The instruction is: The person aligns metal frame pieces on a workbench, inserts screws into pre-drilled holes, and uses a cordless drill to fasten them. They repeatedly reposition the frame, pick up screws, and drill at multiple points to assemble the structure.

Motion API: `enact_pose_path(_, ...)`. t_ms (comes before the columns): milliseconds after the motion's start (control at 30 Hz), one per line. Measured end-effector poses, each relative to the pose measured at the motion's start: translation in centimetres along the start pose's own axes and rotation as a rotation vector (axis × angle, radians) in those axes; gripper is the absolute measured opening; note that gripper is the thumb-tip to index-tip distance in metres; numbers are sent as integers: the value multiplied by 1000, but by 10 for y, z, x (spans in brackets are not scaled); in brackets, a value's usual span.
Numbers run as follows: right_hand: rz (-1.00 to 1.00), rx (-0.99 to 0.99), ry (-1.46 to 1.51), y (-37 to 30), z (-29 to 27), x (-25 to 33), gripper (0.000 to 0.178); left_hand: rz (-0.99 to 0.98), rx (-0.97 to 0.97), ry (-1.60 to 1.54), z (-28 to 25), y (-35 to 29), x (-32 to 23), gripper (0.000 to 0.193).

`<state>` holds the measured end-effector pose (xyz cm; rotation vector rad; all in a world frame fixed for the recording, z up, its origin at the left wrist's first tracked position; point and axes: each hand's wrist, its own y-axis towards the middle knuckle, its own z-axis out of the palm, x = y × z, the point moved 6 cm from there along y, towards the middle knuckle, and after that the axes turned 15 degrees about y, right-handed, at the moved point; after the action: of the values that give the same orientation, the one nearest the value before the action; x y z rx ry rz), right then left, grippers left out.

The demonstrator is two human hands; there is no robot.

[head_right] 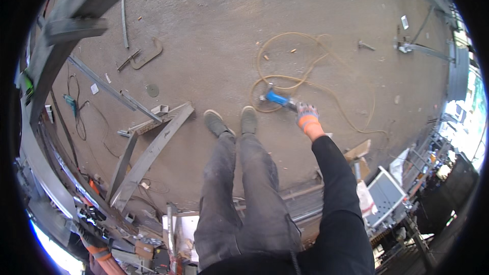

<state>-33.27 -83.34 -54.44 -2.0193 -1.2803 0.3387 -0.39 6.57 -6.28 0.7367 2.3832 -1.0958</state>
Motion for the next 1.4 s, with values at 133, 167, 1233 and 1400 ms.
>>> enact_pose_path(133, 251, 104, 173, 110, 122, 5, 28, 60, -83, 25, -13, 6, 6, 55)
enact_pose_path(167, 198, 67, 231, 136, 144, 9, 28, 145, -40, 46, -13, 4, 3, 54)
enact_pose_path(1233, -925, 196, 1123, -374, -748, 528, 66, -63, 50, -326, 18, -28, -38, 30)
enact_pose_path(1400, -828, 139, 1301, -294, -780, 629, 117, -71, 91, -380, 21, -26, -48, 24)
